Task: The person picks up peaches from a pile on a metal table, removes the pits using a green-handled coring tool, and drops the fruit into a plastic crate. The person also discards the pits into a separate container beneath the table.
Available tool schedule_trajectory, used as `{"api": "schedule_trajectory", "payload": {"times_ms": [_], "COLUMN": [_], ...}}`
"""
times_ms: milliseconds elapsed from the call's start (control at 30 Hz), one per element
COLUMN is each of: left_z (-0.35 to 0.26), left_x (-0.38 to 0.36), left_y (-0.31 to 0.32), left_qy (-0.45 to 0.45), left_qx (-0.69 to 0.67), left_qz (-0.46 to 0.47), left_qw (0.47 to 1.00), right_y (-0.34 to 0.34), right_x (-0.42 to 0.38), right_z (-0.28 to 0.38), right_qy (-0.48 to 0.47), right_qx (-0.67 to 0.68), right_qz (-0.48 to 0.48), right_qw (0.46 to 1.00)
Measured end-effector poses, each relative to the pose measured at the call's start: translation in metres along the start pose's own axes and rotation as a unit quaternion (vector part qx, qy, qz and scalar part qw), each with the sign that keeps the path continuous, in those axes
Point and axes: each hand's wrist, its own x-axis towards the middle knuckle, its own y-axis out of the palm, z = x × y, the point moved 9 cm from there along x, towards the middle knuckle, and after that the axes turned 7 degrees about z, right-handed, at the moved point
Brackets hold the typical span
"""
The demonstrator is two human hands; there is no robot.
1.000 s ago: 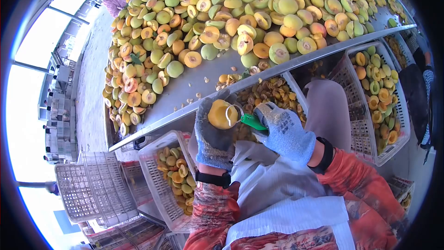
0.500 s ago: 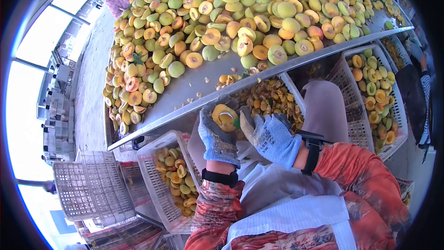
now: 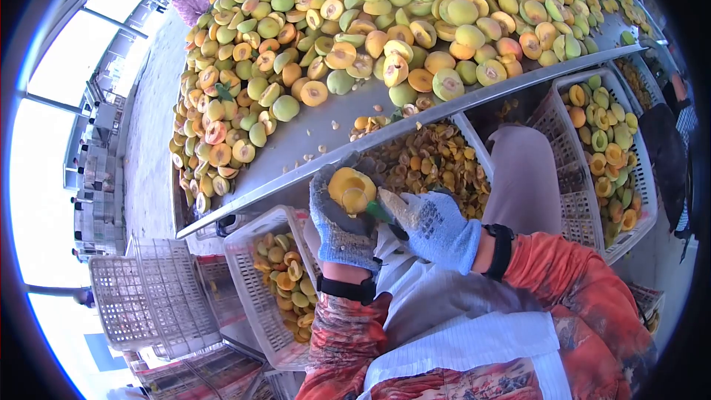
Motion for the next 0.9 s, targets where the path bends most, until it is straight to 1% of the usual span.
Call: {"api": "schedule_trajectory", "payload": {"times_ms": [33, 67, 100, 133, 167, 200, 233, 267, 300, 333, 400, 467, 533, 600, 633, 667, 733, 767, 800, 833, 867, 900], "left_z": [-0.008, -0.026, -0.045, -0.062, -0.08, -0.112, -0.141, -0.168, -0.18, -0.18, -0.173, -0.137, -0.09, -0.052, -0.038, -0.024, 0.012, 0.03, 0.04, 0.046, 0.05, 0.053], "left_x": [-0.003, -0.006, -0.008, -0.002, -0.019, -0.033, -0.042, -0.04, -0.041, -0.046, -0.03, 0.01, 0.051, 0.084, 0.114, 0.142, 0.166, 0.171, 0.187, 0.194, 0.199, 0.205], "left_y": [0.004, 0.008, 0.012, -0.024, -0.021, -0.045, -0.064, -0.098, -0.129, -0.114, -0.077, -0.03, 0.022, 0.078, 0.083, 0.086, 0.105, 0.116, 0.111, 0.113, 0.115, 0.109], "left_qy": [0.0, 0.038, 0.074, 0.092, 0.11, 0.224, 0.27, 0.272, 0.207, 0.22, 0.253, 0.161, 0.098, 0.127, 0.131, 0.135, 0.048, 0.008, 0.026, 0.059, 0.093, 0.089], "left_qx": [0.003, 0.035, 0.065, 0.065, 0.112, 0.355, 0.505, 0.657, 0.599, 0.58, 0.584, 0.562, 0.595, 0.627, 0.661, 0.693, 0.634, 0.619, 0.65, 0.649, 0.647, 0.648], "left_qz": [0.001, 0.013, 0.028, -0.02, 0.065, -0.059, -0.042, -0.076, -0.156, -0.177, -0.156, -0.096, -0.032, 0.004, 0.027, 0.05, 0.006, 0.005, -0.006, 0.007, 0.019, 0.02], "left_qw": [1.0, 0.999, 0.995, 0.993, 0.986, 0.906, 0.818, 0.699, 0.758, 0.764, 0.756, 0.805, 0.797, 0.768, 0.738, 0.706, 0.772, 0.786, 0.759, 0.758, 0.757, 0.756], "right_y": [-0.006, -0.007, -0.012, -0.016, -0.018, -0.021, -0.013, -0.005, -0.005, -0.004, 0.002, 0.005, 0.0, 0.006, 0.002, 0.004, 0.001, 0.0, 0.001, 0.002, 0.0, 0.005], "right_x": [0.0, 0.0, -0.003, -0.007, -0.013, -0.018, -0.022, -0.025, -0.03, -0.031, -0.032, -0.031, -0.032, -0.035, -0.037, -0.039, -0.043, -0.043, -0.042, -0.042, -0.041, -0.039], "right_z": [-0.012, -0.016, -0.031, -0.049, -0.061, -0.07, -0.08, -0.088, -0.093, -0.097, -0.105, -0.11, -0.12, -0.132, -0.137, -0.145, -0.161, -0.168, -0.174, -0.179, -0.181, -0.181], "right_qy": [0.027, 0.028, 0.06, 0.093, 0.107, 0.116, 0.147, 0.179, 0.184, 0.186, 0.195, 0.192, 0.195, 0.238, 0.218, 0.221, 0.225, 0.23, 0.236, 0.241, 0.246, 0.245], "right_qx": [0.118, 0.118, 0.163, 0.207, 0.235, 0.236, 0.243, 0.251, 0.274, 0.278, 0.364, 0.376, 0.386, 0.434, 0.414, 0.418, 0.425, 0.427, 0.465, 0.502, 0.503, 0.552], "right_qz": [-0.039, -0.044, -0.075, -0.107, -0.14, -0.15, -0.112, -0.075, -0.097, -0.1, -0.109, -0.107, -0.115, -0.05, -0.083, -0.09, -0.142, -0.147, -0.152, -0.155, -0.156, -0.138], "right_qw": [0.992, 0.992, 0.982, 0.968, 0.956, 0.953, 0.952, 0.948, 0.939, 0.937, 0.904, 0.9, 0.894, 0.868, 0.88, 0.877, 0.865, 0.862, 0.84, 0.816, 0.813, 0.785]}}
